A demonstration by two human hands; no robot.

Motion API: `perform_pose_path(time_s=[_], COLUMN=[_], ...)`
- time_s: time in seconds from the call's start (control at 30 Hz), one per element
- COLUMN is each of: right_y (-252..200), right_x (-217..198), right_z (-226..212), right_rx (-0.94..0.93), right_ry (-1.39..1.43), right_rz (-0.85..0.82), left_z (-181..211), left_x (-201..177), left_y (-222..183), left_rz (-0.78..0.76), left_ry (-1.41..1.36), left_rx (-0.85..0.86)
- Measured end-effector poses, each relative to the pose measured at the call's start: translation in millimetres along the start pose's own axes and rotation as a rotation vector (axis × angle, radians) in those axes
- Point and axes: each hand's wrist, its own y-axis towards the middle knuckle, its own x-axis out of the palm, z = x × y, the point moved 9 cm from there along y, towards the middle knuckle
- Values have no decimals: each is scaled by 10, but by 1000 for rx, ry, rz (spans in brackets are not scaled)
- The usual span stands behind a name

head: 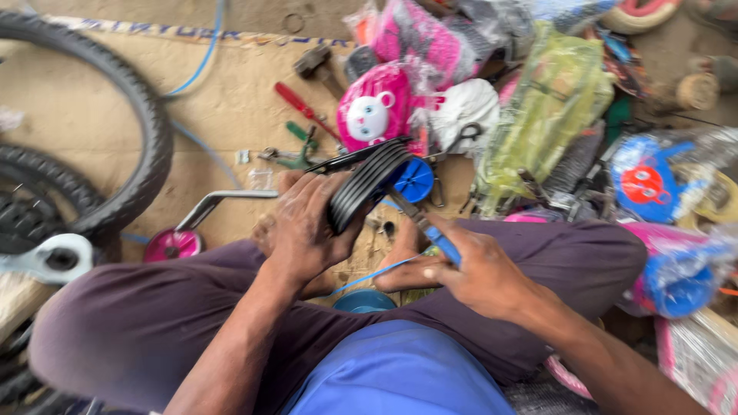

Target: The person attaches a support bracket to a small bicycle wheel using pliers and a screwdriver, then fits a rubber tire onto the wheel by hand and using the pliers to pull it over the rim.

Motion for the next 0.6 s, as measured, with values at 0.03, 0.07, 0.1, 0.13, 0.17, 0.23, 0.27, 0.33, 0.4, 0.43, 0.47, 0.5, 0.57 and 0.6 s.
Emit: perform_pose_path(time_s=[0.03,0.07,0.1,0.13,0.17,0.23,0.27,0.33,0.4,0.43,0.47,0.5,0.57,0.6], right_y=[14,31,48,51,106,174,233,272,328,309,284,310,341,229], right_x=[-27,-76,-162,-243,-331,-397,-445,-455,-417,-384,-346,-426,-364,-193], right_z=[-27,41,-7,-75,-56,-221,-244,-463,-538,-539,-502,-370,102,362], right_rx=[-89,-74,-163,-249,-241,-426,-416,-584,-581,-572,-564,-449,-89,154], right_ry=[-27,-36,-251,-469,-473,-820,-822,-899,-944,-976,-973,-691,-95,205], right_rz=[39,59,139,216,228,249,254,339,382,414,411,414,216,-2], left_z=[7,-1,-7,13,-48,-125,-182,-261,-429,-433,-602,-761,-775,-765], left_x=[21,59,102,167,227,323,305,253,294,260,174,122,90,69], left_y=[11,13,-9,-29,-45,-71,-79,-53,-49,-48,-102,-188,-174,-160], left_rz=[-7,-26,-44,-49,-53,-61,-30,4,-111,-120,-64,1,54,108], left_ry=[-17,50,125,115,178,237,235,231,267,264,93,-78,-332,-587], left_rx=[19,16,7,20,-48,-109,-148,-173,-325,-326,-520,-718,-716,-690])
